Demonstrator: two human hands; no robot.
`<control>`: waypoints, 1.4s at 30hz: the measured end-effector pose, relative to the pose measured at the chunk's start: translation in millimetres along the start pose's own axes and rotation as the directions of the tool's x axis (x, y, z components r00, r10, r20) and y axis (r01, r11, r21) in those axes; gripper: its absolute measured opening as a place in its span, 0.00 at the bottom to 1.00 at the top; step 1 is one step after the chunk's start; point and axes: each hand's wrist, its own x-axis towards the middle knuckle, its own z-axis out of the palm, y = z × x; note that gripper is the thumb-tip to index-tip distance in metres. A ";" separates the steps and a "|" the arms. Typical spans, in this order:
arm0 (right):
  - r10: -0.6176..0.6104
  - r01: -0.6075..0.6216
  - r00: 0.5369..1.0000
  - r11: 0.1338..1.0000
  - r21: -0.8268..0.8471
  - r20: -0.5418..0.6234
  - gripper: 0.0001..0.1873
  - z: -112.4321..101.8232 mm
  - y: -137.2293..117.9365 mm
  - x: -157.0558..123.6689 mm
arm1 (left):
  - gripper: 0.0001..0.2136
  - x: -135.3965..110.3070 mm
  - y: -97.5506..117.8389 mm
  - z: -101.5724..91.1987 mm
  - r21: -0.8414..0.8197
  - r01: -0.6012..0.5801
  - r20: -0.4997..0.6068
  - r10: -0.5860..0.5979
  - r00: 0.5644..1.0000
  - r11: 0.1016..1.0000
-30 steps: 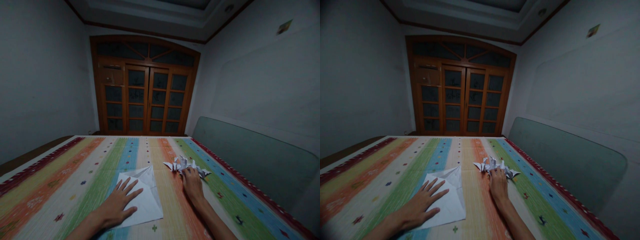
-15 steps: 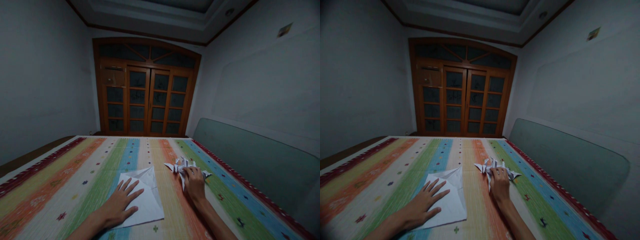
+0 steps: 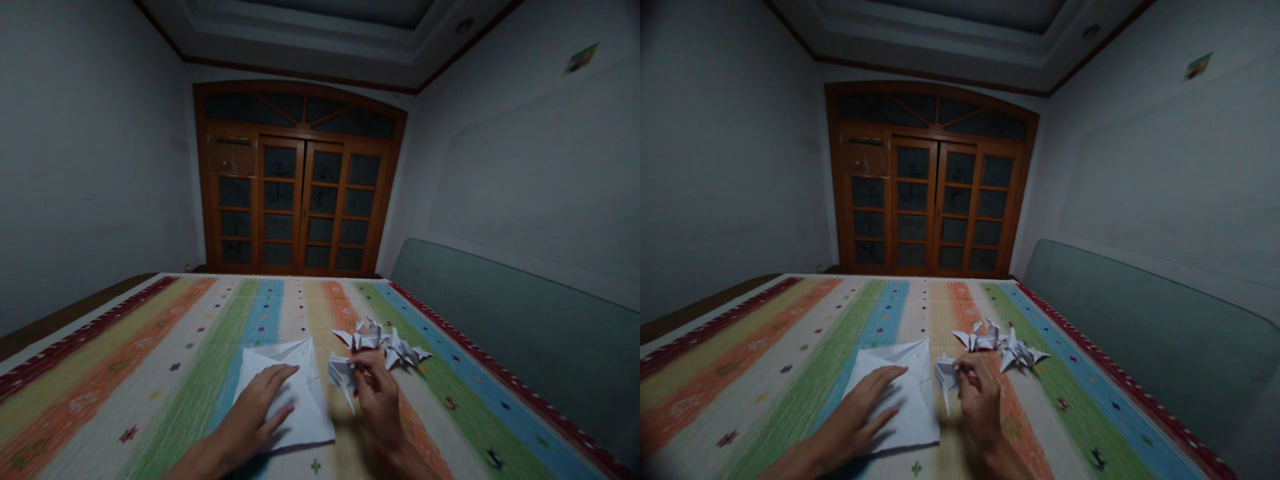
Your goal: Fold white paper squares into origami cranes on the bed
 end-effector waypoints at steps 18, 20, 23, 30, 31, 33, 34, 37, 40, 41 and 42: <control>-0.038 -0.121 0.841 0.959 0.256 0.540 0.19 21.0 -23.7 -46.1 | 0.07 -3.0 33.3 19.4 -0.294 0.056 -0.278 -0.141 0.950 0.954; -0.074 -0.099 0.817 0.959 0.265 0.572 0.29 20.3 -18.7 -47.8 | 0.08 -0.7 35.3 18.1 -0.384 0.156 -0.264 -0.271 0.926 0.910; -0.097 -0.073 0.819 0.960 0.269 0.566 0.41 23.1 -8.6 -53.3 | 0.10 3.2 39.6 14.1 -0.509 0.237 -0.198 -0.381 0.903 0.828; 0.050 -0.121 0.855 0.987 0.105 0.516 0.28 29.3 -5.2 -57.0 | 0.14 7.2 41.9 12.8 -0.592 0.270 -0.205 -0.466 0.861 0.759; 0.069 -0.134 0.857 0.987 0.091 0.511 0.25 29.7 -6.0 -56.0 | 0.14 7.0 42.6 13.3 -0.602 0.269 -0.196 -0.466 0.863 0.752; 0.112 -0.169 0.857 0.983 0.070 0.504 0.20 30.5 -6.9 -54.2 | 0.15 6.8 44.6 13.9 -0.629 0.273 -0.172 -0.473 0.864 0.728; 0.130 -0.187 0.855 0.980 0.065 0.503 0.18 30.8 -7.0 -53.7 | 0.15 7.0 45.6 14.2 -0.648 0.275 -0.161 -0.481 0.862 0.711; 0.162 -0.238 0.844 0.967 0.086 0.511 0.19 31.4 -6.8 -53.0 | 0.16 8.8 46.7 15.4 -0.735 0.251 -0.154 -0.516 0.843 0.629; 0.183 -0.290 0.830 0.948 0.128 0.527 0.21 31.9 -7.4 -52.2 | 0.19 11.2 45.4 17.3 -0.838 0.217 -0.117 -0.554 0.824 0.501; 0.189 -0.306 0.824 0.942 0.138 0.534 0.21 32.2 -7.9 -51.8 | 0.20 11.7 45.1 17.9 -0.864 0.217 -0.090 -0.562 0.822 0.455; 0.193 -0.318 0.818 0.937 0.147 0.542 0.21 32.6 -8.6 -51.3 | 0.22 11.8 44.9 18.6 -0.883 0.221 -0.061 -0.567 0.821 0.415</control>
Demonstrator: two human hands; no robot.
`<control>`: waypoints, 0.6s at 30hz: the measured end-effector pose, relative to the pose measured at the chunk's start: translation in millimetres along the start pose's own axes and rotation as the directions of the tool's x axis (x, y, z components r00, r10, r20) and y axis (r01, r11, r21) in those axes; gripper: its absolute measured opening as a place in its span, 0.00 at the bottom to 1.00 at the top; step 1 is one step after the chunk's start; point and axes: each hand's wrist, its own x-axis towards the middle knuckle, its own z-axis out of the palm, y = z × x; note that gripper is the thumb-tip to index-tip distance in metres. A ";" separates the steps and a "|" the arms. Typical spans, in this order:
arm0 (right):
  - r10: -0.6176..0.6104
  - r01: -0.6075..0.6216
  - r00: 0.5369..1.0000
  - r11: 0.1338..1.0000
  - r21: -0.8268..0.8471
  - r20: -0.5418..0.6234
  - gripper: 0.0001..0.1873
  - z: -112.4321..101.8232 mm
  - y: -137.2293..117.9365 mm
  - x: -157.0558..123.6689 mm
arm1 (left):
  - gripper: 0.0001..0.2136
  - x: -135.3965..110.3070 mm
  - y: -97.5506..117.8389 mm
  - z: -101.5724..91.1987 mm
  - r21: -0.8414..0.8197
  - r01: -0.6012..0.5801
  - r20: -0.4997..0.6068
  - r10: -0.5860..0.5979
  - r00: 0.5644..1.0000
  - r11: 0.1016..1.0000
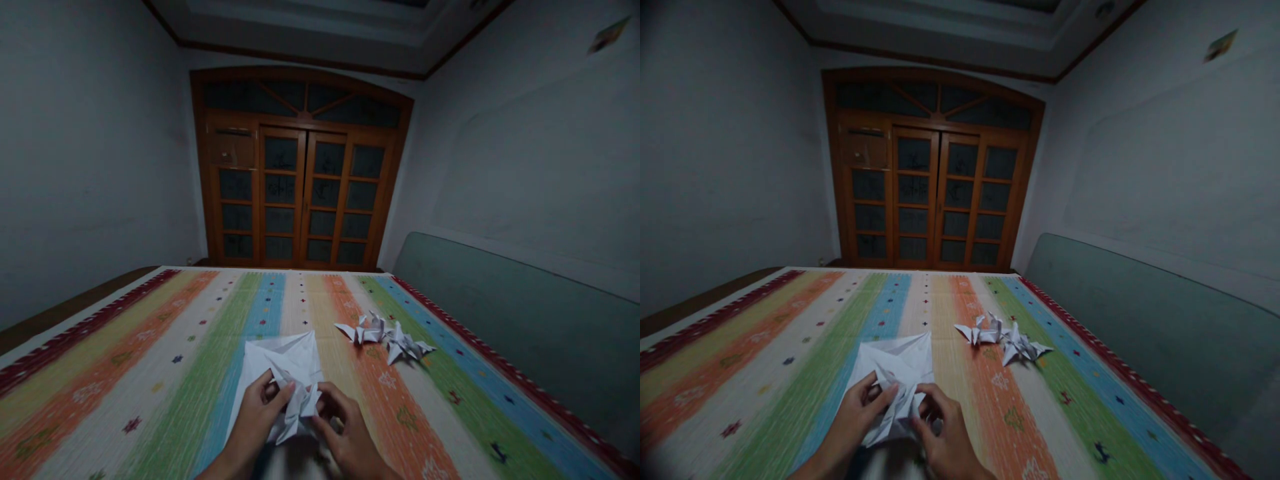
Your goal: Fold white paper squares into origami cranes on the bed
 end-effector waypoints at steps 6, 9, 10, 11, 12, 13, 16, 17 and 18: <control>0.042 -0.045 0.999 0.995 0.093 0.032 0.16 4.0 -4.6 2.6 | 0.33 -6.2 -7.3 1.8 -0.084 0.110 0.117 -0.100 0.988 0.990; 0.079 -0.078 0.997 0.994 0.080 -0.007 0.19 5.2 -7.2 2.3 | 0.41 -9.2 -13.5 -0.4 -0.058 0.089 0.160 -0.079 0.984 0.994; 0.084 -0.081 0.996 0.994 0.069 -0.033 0.20 5.1 -8.2 2.1 | 0.42 -9.6 -15.3 -1.9 -0.040 0.066 0.151 -0.060 0.987 0.997; 0.084 -0.081 0.995 0.995 0.057 -0.061 0.21 4.9 -9.2 1.9 | 0.42 -9.6 -16.9 -3.8 -0.017 0.037 0.132 -0.034 0.991 0.999; 0.080 -0.076 0.993 0.996 0.046 -0.090 0.22 4.5 -10.2 1.8 | 0.42 -9.4 -18.2 -5.8 0.012 0.005 0.106 -0.007 0.994 1.000; 0.070 -0.066 0.990 0.997 0.040 -0.119 0.22 4.1 -11.1 1.8 | 0.39 -9.0 -18.9 -7.7 0.051 -0.027 0.077 0.023 0.997 0.998; 0.021 -0.014 0.985 0.999 0.041 -0.172 0.23 3.1 -13.1 2.1 | 0.26 -8.3 -17.8 -11.3 0.238 -0.132 0.024 0.130 0.991 0.962; 0.005 0.004 0.984 0.999 0.047 -0.178 0.23 3.1 -13.3 2.2 | 0.21 -8.5 -16.4 -11.7 0.308 -0.169 0.021 0.171 0.985 0.936; -0.006 0.016 0.984 0.998 0.054 -0.179 0.23 3.2 -13.2 2.4 | 0.17 -9.0 -14.7 -11.7 0.366 -0.204 0.025 0.209 0.978 0.908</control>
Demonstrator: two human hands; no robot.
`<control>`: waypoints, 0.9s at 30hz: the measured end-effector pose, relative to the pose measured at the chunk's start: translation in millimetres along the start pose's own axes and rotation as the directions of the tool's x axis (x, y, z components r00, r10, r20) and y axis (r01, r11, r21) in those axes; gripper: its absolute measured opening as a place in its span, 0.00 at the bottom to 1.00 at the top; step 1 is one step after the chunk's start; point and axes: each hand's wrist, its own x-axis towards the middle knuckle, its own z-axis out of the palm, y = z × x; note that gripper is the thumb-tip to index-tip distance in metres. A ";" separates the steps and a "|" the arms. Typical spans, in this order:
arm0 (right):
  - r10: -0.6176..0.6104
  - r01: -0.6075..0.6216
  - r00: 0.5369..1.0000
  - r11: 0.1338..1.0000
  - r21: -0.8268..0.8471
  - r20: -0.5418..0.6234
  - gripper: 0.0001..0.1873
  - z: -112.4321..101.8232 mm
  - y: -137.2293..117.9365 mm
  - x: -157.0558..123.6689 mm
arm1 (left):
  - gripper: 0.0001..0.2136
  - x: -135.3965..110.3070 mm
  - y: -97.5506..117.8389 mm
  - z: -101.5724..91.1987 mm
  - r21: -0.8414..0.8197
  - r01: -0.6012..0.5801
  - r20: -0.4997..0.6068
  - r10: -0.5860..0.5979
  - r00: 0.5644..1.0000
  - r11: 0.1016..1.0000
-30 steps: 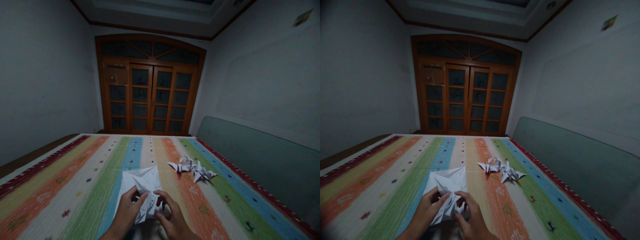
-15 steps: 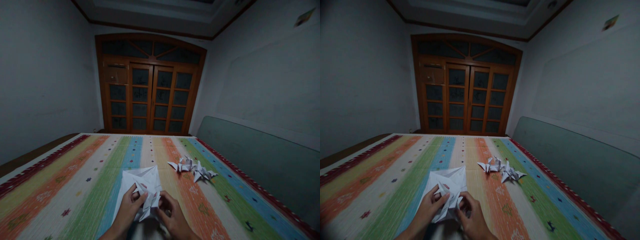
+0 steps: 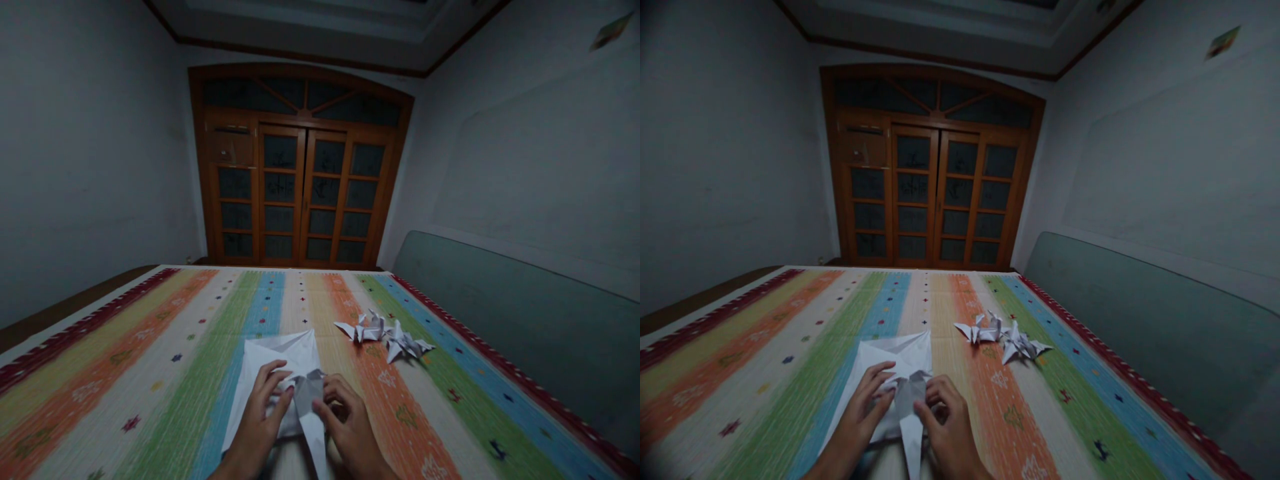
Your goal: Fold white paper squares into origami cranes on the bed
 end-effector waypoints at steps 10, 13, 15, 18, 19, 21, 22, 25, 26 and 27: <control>0.095 -0.097 0.995 0.988 0.117 0.016 0.22 1.2 4.4 2.5 | 0.11 -5.4 5.9 -6.6 0.200 -0.343 0.200 0.305 0.931 0.918; 0.127 -0.136 0.990 0.977 0.163 0.069 0.22 0.4 4.6 3.2 | 0.12 -7.1 7.0 -5.1 0.148 -0.268 0.210 0.235 0.949 0.952; 0.114 -0.128 0.990 0.976 0.175 0.086 0.22 0.3 3.0 3.3 | 0.10 -6.4 10.8 -3.1 0.109 -0.205 0.222 0.177 0.959 0.973; 0.082 -0.100 0.991 0.980 0.171 0.110 0.20 0.9 -1.1 2.3 | 0.07 -3.7 18.2 -0.8 0.050 -0.158 0.274 0.138 0.952 0.986; 0.079 -0.100 0.988 0.982 0.164 0.130 0.20 1.0 -2.2 1.6 | 0.07 -3.0 20.2 -0.4 0.031 -0.152 0.280 0.137 0.950 0.988; 0.081 -0.107 0.981 0.984 0.142 0.174 0.21 0.7 -2.6 0.1 | 0.06 -2.1 23.1 -0.2 0.000 -0.143 0.272 0.138 0.952 0.990; 0.079 -0.105 0.978 0.986 0.128 0.195 0.22 0.2 -1.8 -0.7 | 0.05 -1.9 23.9 -0.2 -0.010 -0.136 0.265 0.134 0.955 0.991; 0.031 -0.045 0.975 0.997 0.060 0.219 0.26 -2.4 4.1 -2.4 | 0.04 -1.7 25.2 -0.6 -0.026 -0.122 0.250 0.125 0.960 0.992; 0.011 -0.018 0.976 0.999 0.031 0.218 0.28 -3.3 6.2 -2.8 | 0.04 -1.6 25.1 -0.6 -0.031 -0.118 0.249 0.122 0.961 0.993; -0.002 0.001 0.976 1.000 0.002 0.218 0.28 -4.1 7.9 -3.0 | 0.04 -1.5 24.7 -0.7 -0.037 -0.111 0.250 0.117 0.961 0.993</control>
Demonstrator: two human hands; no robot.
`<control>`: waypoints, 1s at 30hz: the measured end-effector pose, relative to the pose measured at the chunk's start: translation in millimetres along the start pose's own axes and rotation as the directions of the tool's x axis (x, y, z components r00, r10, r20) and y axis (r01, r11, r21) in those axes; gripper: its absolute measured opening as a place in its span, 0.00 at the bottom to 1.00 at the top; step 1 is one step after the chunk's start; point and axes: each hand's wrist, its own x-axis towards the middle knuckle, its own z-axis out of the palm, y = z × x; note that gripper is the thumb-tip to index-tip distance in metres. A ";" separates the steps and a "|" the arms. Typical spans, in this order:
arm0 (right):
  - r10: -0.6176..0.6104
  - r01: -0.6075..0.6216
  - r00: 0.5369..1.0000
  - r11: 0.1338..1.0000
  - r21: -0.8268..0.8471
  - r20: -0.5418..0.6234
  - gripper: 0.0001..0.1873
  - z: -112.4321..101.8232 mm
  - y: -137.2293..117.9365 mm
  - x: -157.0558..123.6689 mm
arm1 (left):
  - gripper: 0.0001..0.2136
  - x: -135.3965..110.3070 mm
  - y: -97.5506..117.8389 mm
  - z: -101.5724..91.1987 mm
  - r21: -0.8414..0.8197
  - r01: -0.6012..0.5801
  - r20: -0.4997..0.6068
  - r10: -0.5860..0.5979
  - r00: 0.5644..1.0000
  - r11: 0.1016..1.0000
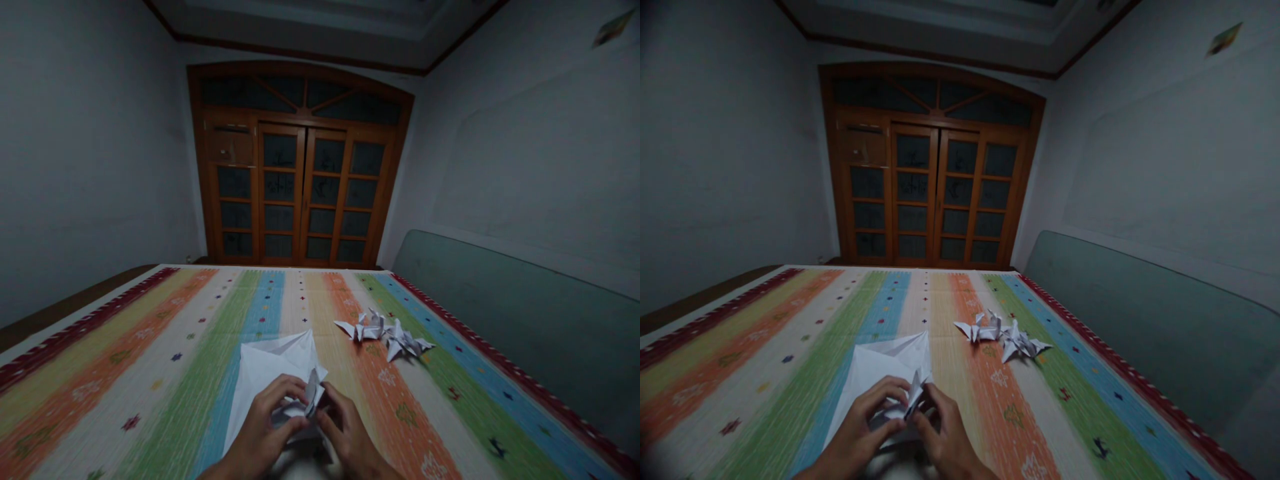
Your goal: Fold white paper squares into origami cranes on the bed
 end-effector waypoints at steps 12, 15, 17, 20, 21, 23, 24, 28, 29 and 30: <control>-0.033 0.032 0.999 0.996 -0.077 -0.009 0.29 -3.6 -14.0 1.0 | 0.10 2.2 -4.1 1.8 -0.040 0.020 -0.015 -0.020 1.000 0.999; -0.020 0.011 0.997 0.992 -0.130 -0.072 0.31 -2.5 -8.9 1.4 | 0.11 0.1 -3.3 3.4 -0.028 0.017 0.016 -0.016 1.000 0.999; -0.021 0.003 0.995 0.985 -0.175 -0.101 0.32 -0.9 -4.6 0.9 | 0.09 -1.8 -4.1 4.5 0.004 -0.002 0.022 0.002 1.000 1.000; -0.059 0.039 0.994 0.975 -0.217 -0.088 0.29 0.6 -0.6 -0.9 | 0.09 -3.4 -5.4 6.4 0.040 -0.020 0.014 0.019 1.000 0.999; -0.078 0.058 0.994 0.972 -0.228 -0.080 0.28 0.6 -0.4 -1.9 | 0.09 -3.4 -5.3 7.1 0.040 -0.020 0.012 0.019 1.000 0.999; -0.112 0.092 0.991 0.963 -0.252 -0.066 0.24 0.1 -1.1 -4.0 | 0.08 -2.9 -3.9 8.3 0.028 -0.009 0.010 0.009 1.000 1.000; -0.127 0.106 0.990 0.958 -0.266 -0.063 0.23 -0.4 -1.8 -5.0 | 0.08 -2.6 -2.5 8.8 0.019 0.000 0.009 0.000 1.000 1.000; -0.161 0.131 0.984 0.945 -0.298 -0.078 0.22 -1.8 -4.0 -7.8 | 0.11 -2.4 4.2 9.0 0.002 0.030 0.005 -0.030 1.000 1.000; -0.155 0.121 0.983 0.949 -0.292 -0.098 0.23 -1.8 -4.5 -7.9 | 0.11 -2.7 5.7 8.7 0.010 0.028 0.002 -0.028 1.000 1.000; -0.142 0.105 0.983 0.955 -0.278 -0.116 0.24 -1.6 -5.2 -7.6 | 0.11 -2.9 6.8 8.4 0.022 0.025 -0.001 -0.025 1.000 0.999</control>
